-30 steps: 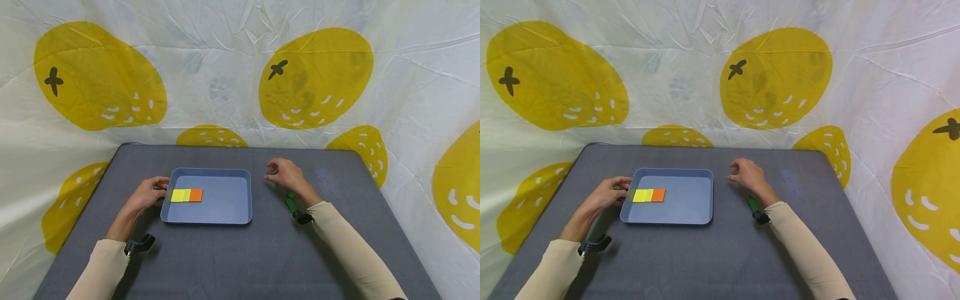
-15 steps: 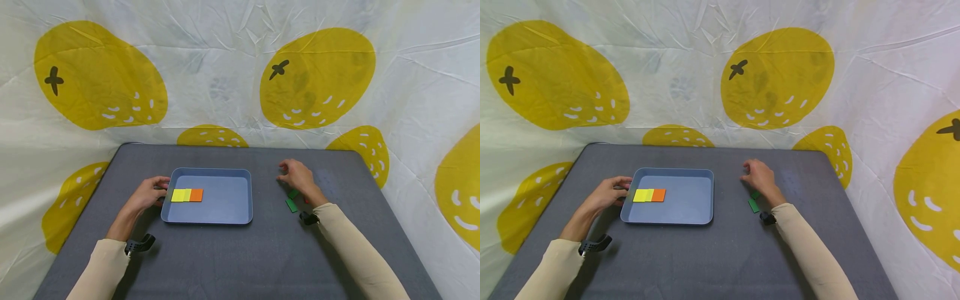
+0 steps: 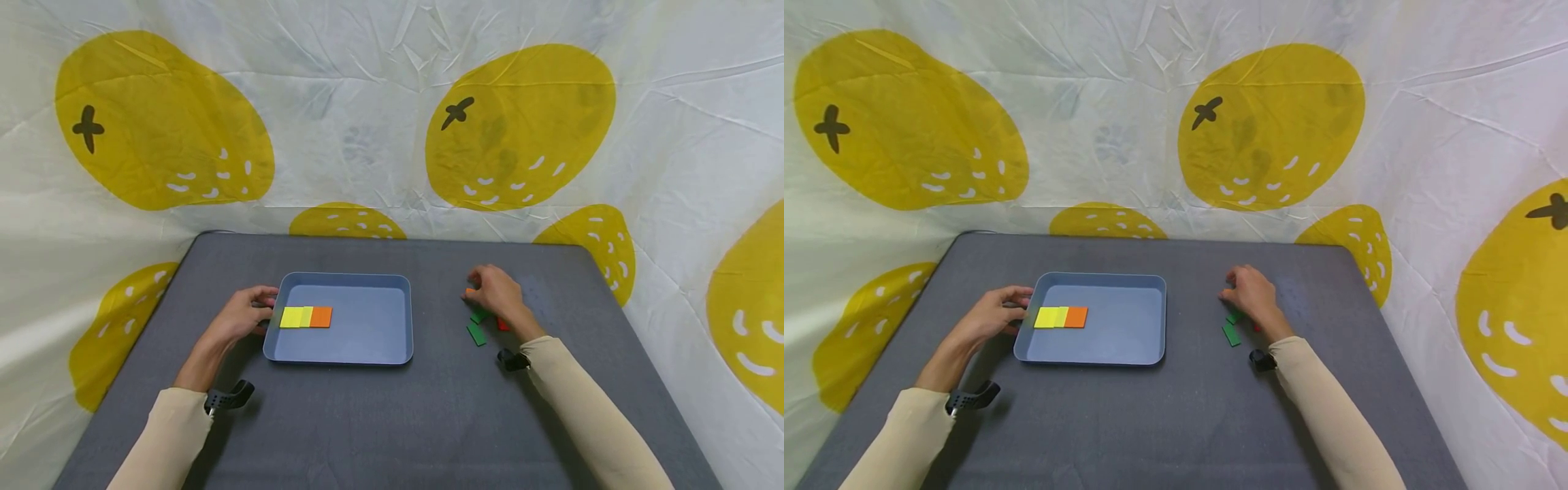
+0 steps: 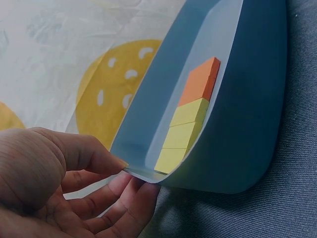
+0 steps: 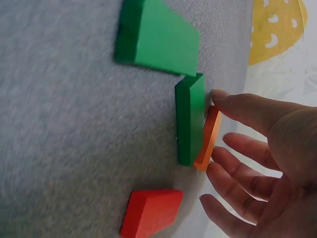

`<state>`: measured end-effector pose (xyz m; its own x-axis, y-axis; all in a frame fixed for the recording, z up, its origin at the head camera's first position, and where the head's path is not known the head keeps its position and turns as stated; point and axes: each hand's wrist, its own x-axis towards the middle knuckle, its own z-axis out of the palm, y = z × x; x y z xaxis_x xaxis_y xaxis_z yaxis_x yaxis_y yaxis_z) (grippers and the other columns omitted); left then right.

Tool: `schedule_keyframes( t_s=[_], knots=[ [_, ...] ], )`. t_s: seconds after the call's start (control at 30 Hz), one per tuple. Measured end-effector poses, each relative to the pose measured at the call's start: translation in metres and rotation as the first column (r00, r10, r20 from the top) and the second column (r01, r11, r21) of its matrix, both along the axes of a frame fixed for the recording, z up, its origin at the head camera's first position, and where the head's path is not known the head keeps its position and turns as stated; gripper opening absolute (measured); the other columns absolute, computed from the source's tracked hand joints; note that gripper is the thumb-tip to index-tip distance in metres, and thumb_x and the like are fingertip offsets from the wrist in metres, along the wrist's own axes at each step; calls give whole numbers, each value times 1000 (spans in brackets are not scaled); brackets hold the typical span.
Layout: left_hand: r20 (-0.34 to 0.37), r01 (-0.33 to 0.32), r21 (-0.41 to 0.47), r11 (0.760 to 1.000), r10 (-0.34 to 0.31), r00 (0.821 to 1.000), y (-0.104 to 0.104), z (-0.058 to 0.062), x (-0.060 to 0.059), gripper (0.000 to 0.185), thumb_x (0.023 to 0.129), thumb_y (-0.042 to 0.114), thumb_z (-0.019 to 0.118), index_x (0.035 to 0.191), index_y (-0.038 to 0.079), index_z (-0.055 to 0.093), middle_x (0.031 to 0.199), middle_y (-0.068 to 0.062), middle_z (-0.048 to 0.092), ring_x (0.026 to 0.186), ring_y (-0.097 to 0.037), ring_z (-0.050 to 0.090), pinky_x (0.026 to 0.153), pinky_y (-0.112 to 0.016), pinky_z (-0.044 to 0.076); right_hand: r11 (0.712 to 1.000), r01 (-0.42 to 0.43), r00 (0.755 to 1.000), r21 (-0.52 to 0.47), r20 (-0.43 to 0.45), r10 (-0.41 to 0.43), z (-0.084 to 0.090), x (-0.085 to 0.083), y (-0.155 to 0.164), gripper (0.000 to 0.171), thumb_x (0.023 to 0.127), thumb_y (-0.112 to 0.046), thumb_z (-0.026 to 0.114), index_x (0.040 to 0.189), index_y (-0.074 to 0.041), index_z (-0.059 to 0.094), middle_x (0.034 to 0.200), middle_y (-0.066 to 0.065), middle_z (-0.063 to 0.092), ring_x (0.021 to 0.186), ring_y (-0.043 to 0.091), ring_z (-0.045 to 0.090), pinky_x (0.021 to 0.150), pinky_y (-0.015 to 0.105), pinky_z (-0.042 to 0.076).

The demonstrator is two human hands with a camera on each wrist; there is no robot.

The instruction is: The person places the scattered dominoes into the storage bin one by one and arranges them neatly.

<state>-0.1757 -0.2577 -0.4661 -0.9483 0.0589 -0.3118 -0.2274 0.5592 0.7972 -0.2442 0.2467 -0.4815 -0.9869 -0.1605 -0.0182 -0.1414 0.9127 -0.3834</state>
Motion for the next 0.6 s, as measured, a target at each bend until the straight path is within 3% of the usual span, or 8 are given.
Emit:
schedule_keyframes(
  t_s=[0.6],
  knots=[
    [-3, 0, 0, 1000, 0, 1000, 0, -1, 0, 51, 100, 2, 53, 150, -2, 43, 135, -29, 49, 114, -41, 54, 80, -46, 61, 999, -29, 998, -14, 57, 30, 0, 3, 12, 36, 86, -21, 80, 118, -6, 72, 112, 13, 72, 102, 32, 66, 81, 53, 53]
  ],
)
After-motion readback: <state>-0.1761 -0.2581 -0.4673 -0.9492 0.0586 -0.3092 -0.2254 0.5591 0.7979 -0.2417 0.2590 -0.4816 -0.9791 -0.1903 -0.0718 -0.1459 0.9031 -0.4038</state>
